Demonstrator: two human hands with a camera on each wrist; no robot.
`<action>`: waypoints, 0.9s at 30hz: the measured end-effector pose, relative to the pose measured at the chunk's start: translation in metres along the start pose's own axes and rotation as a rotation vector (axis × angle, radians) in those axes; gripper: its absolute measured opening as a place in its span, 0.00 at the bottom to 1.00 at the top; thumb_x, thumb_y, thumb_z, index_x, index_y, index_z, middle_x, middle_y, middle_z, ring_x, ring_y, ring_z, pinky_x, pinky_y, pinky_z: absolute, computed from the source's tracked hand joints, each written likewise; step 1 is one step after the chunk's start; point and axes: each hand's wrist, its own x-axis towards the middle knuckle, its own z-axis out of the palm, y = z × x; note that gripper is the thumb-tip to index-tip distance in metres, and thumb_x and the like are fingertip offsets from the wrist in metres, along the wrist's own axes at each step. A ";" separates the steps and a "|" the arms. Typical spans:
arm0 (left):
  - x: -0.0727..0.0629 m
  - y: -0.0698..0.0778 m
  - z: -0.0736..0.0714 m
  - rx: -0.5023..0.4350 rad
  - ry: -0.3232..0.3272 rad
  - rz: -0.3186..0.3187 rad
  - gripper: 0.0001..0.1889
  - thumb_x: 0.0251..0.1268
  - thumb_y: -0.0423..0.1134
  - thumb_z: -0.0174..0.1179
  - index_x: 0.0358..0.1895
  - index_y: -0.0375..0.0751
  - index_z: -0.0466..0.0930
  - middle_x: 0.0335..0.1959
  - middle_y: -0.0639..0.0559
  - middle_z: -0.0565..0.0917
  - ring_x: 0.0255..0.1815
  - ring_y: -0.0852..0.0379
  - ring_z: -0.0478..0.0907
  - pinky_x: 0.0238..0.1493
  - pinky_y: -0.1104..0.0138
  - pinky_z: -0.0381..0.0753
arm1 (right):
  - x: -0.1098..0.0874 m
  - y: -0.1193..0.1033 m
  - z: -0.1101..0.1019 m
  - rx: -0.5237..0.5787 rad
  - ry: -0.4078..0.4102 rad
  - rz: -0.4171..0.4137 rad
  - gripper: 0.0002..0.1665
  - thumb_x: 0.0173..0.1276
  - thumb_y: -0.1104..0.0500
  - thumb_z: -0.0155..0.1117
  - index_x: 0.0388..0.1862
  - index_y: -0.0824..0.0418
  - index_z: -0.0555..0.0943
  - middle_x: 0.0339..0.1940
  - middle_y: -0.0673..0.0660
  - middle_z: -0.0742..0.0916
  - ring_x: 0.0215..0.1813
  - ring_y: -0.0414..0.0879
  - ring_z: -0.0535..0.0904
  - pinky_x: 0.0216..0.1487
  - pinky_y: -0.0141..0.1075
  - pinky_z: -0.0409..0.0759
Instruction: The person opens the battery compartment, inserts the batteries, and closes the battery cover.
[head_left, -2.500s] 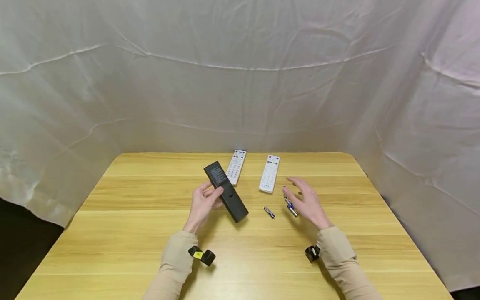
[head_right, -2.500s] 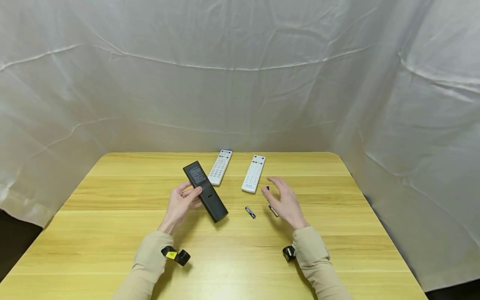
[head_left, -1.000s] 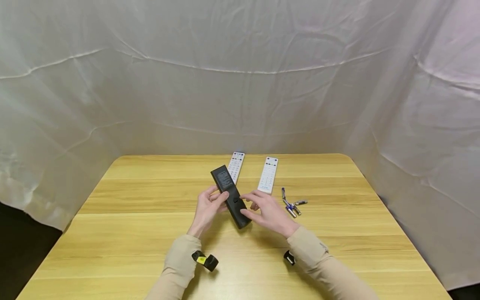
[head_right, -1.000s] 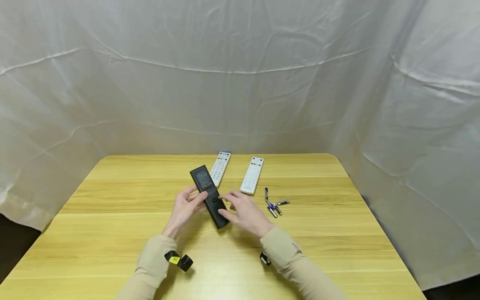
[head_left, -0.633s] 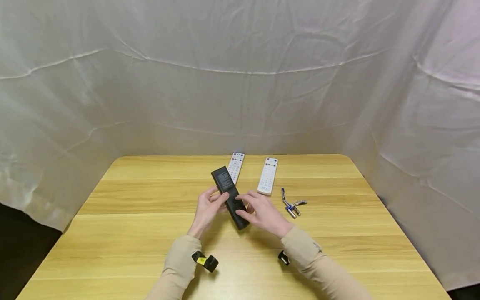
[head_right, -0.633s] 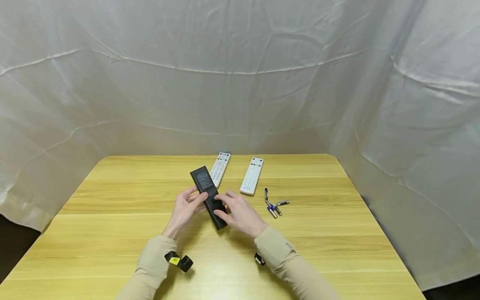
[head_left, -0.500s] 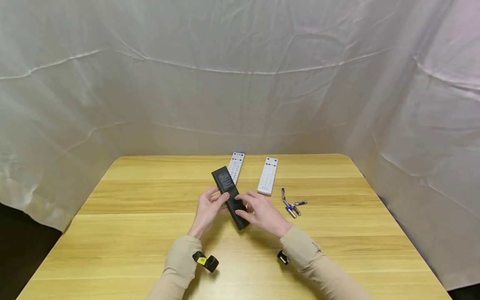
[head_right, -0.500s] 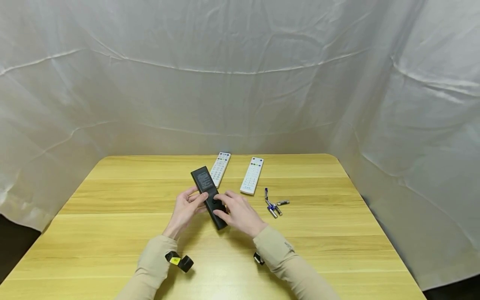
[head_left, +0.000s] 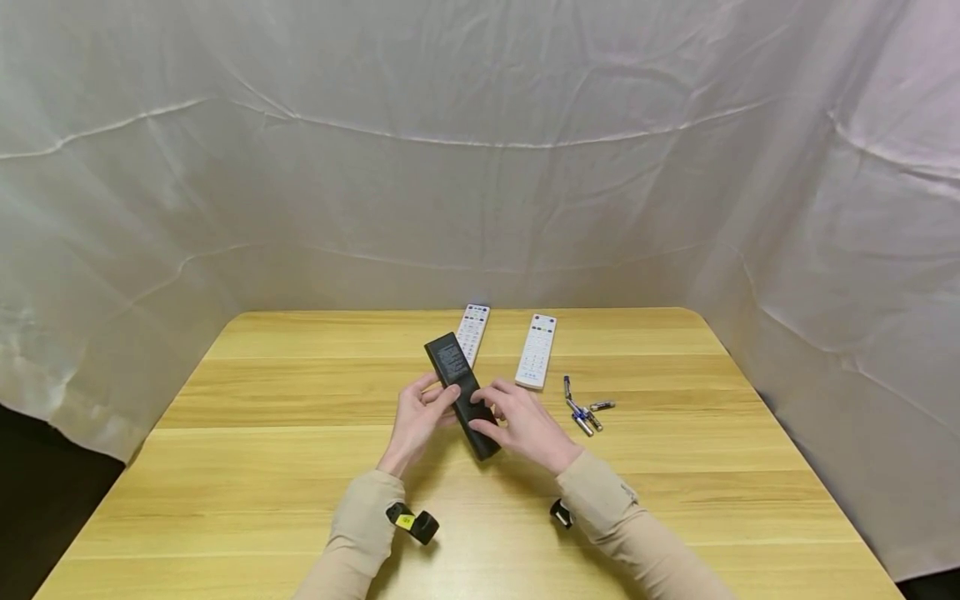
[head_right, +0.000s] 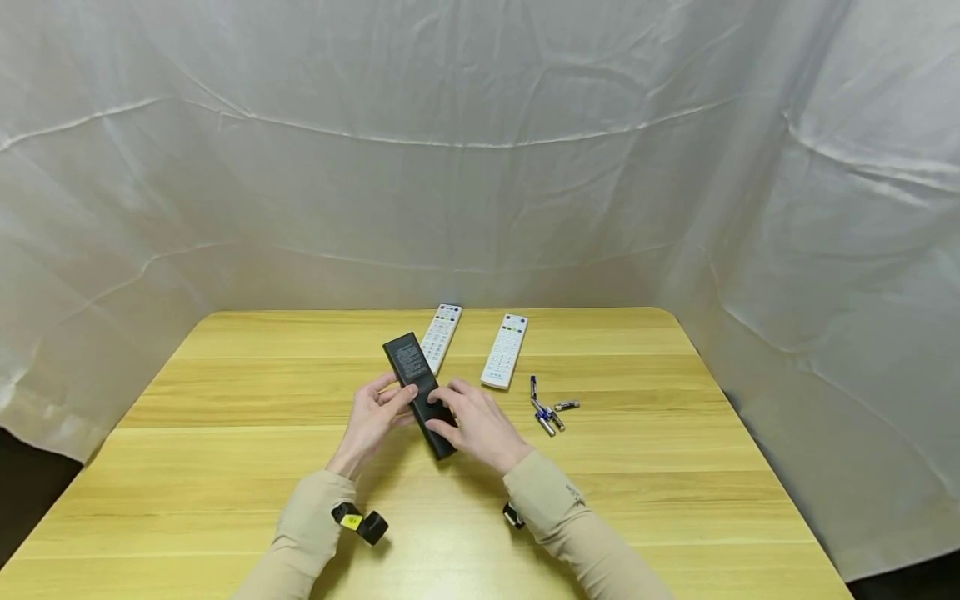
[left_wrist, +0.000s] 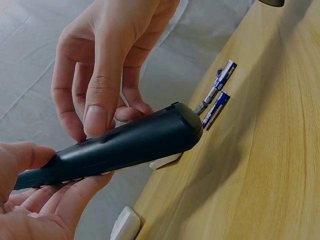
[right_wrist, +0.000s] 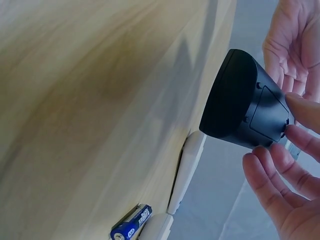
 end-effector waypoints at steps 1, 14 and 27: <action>0.000 0.000 0.000 0.001 0.002 -0.001 0.21 0.71 0.27 0.57 0.66 0.28 0.72 0.54 0.23 0.82 0.39 0.55 0.89 0.44 0.60 0.92 | 0.000 0.000 0.000 0.000 0.000 0.005 0.17 0.64 0.56 0.74 0.50 0.60 0.84 0.41 0.54 0.85 0.37 0.48 0.83 0.32 0.25 0.78; 0.000 0.000 0.001 0.008 0.006 -0.004 0.21 0.71 0.28 0.57 0.65 0.28 0.72 0.54 0.24 0.82 0.39 0.55 0.89 0.44 0.59 0.92 | 0.003 -0.001 0.002 0.005 0.009 0.037 0.16 0.61 0.57 0.76 0.46 0.60 0.83 0.35 0.53 0.82 0.35 0.46 0.79 0.30 0.25 0.76; 0.000 -0.001 0.003 0.023 -0.014 -0.004 0.21 0.72 0.29 0.57 0.65 0.27 0.72 0.55 0.24 0.82 0.42 0.53 0.89 0.44 0.61 0.92 | 0.009 0.002 0.002 0.052 -0.016 0.032 0.16 0.59 0.60 0.77 0.41 0.61 0.80 0.29 0.51 0.81 0.31 0.39 0.73 0.29 0.25 0.74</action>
